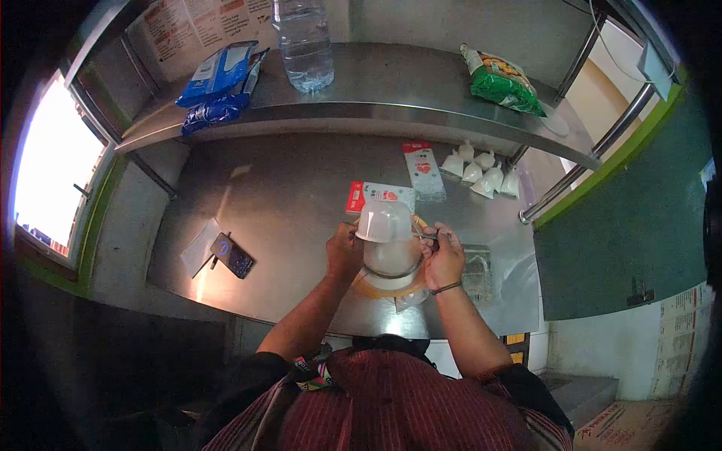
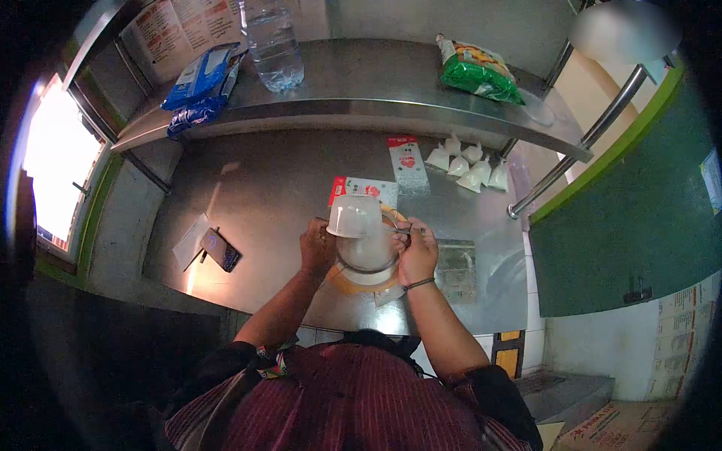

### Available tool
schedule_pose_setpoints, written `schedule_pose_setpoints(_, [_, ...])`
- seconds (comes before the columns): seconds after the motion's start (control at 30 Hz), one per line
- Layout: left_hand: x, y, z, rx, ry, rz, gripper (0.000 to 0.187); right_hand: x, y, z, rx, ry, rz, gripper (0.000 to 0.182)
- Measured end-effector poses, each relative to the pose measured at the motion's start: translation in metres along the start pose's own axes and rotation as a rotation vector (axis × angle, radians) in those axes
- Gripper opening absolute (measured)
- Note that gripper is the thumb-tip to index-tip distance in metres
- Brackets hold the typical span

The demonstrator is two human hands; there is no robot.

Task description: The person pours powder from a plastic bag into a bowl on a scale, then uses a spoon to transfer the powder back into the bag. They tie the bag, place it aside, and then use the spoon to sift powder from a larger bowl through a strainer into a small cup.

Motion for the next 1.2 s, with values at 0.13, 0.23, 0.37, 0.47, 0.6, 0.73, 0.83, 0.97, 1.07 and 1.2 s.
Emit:
schedule_pose_setpoints(0.13, [-0.006, 0.001, 0.001, -0.016, -0.077, 0.009, 0.014, 0.002, -0.002, -0.003, -0.004, 0.006, 0.002, 0.024])
schedule_pose_setpoints(0.23, [-0.007, 0.002, 0.003, -0.038, -0.043, 0.020, 0.012, 0.003, -0.001, -0.005, 0.008, -0.001, 0.001, 0.024])
schedule_pose_setpoints(0.37, [0.003, 0.003, 0.003, -0.058, -0.050, -0.008, 0.009, -0.001, 0.002, -0.003, 0.022, -0.005, -0.002, 0.025])
schedule_pose_setpoints(0.47, [-0.004, 0.002, 0.004, -0.068, -0.071, -0.039, 0.010, -0.001, 0.001, -0.004, 0.023, -0.006, 0.001, 0.024])
schedule_pose_setpoints(0.6, [-0.003, 0.003, 0.002, -0.080, -0.017, 0.009, 0.011, 0.001, 0.002, -0.004, 0.016, -0.025, -0.006, 0.024])
schedule_pose_setpoints(0.73, [0.004, 0.001, 0.001, -0.066, -0.093, -0.017, 0.013, 0.004, 0.001, -0.006, 0.020, -0.015, 0.008, 0.023])
schedule_pose_setpoints(0.83, [0.008, 0.000, 0.001, -0.052, -0.097, -0.160, 0.014, 0.001, 0.003, -0.005, 0.001, 0.012, -0.014, 0.022])
schedule_pose_setpoints(0.97, [0.012, -0.006, 0.000, -0.008, -0.036, -0.192, 0.020, -0.003, 0.002, -0.001, 0.011, 0.057, -0.031, 0.020])
schedule_pose_setpoints(1.07, [-0.013, -0.006, 0.001, 0.029, -0.003, -0.221, 0.023, -0.003, -0.002, -0.001, 0.007, 0.078, -0.043, 0.020])
schedule_pose_setpoints(1.2, [-0.012, -0.007, 0.000, 0.001, -0.011, -0.265, 0.024, -0.002, -0.004, -0.001, -0.023, 0.068, -0.062, 0.020])
Point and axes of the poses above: each hand's wrist, its own y-axis away from the middle knuckle, its own z-axis out of the palm, x = y × z, the point moved 7 cm from there along -y, towards the middle knuckle, and after that the axes turned 14 degrees about y, right-handed, at the moved point
